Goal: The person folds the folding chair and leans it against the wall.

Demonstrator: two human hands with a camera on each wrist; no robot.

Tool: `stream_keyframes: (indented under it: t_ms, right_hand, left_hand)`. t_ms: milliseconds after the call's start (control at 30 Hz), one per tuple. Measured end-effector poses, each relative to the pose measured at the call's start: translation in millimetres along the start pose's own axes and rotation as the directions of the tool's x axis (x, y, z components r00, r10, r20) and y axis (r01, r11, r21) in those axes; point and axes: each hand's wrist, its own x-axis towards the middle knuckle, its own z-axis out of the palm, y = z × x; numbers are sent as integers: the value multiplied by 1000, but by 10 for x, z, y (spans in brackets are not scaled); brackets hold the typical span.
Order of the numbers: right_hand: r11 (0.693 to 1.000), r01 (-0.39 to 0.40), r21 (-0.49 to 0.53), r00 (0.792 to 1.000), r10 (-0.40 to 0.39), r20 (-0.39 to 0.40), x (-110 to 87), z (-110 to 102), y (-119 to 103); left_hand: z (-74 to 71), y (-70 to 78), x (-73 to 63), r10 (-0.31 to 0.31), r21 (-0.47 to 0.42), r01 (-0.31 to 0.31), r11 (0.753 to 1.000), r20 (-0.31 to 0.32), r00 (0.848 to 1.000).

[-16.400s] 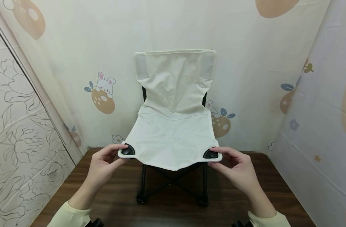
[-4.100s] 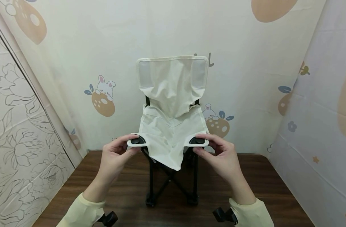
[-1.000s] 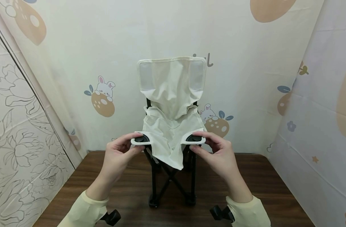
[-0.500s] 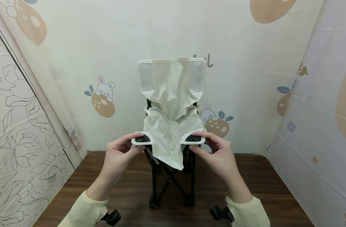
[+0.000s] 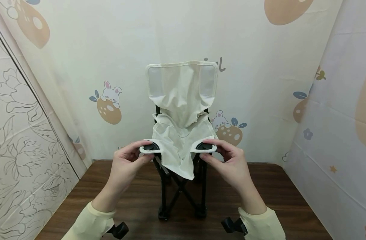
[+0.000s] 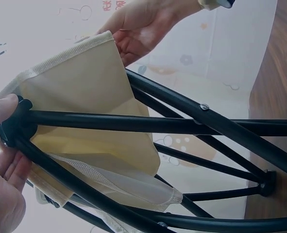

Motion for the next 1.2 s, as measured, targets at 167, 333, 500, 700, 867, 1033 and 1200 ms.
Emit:
stream_keyframes:
  t_ms: [167, 333, 500, 700, 867, 1033, 1200]
  right_hand:
    - [1000, 3, -3, 1000, -3, 1, 5, 4, -6]
    - [1000, 5, -2, 1000, -5, 0, 10, 8, -8]
    - [1000, 16, 7, 1000, -16, 1, 18, 16, -10]
    - [999, 18, 40, 1000, -18, 7, 28, 31, -17]
    - [999, 19, 32, 1000, -19, 6, 32, 32, -18]
    - [999, 25, 31, 1000, -25, 7, 36, 32, -12]
    - [999, 20, 27, 1000, -21, 7, 38, 31, -10]
  left_hand:
    - [7, -7, 5, 12, -1, -12, 1000, -3, 1000]
    - [5, -16, 7, 15, -3, -15, 1000, -2, 1000]
    - [3, -13, 10, 12, -1, -12, 1000, -2, 1000]
    - [-3, -9, 14, 9, 6, -9, 1000, 5, 1000]
    - [0, 1, 18, 3, 10, -3, 1000, 9, 1000]
    - [8, 2, 23, 3, 12, -4, 1000, 5, 1000]
    - [17, 1, 24, 4, 13, -4, 1000, 2, 1000]
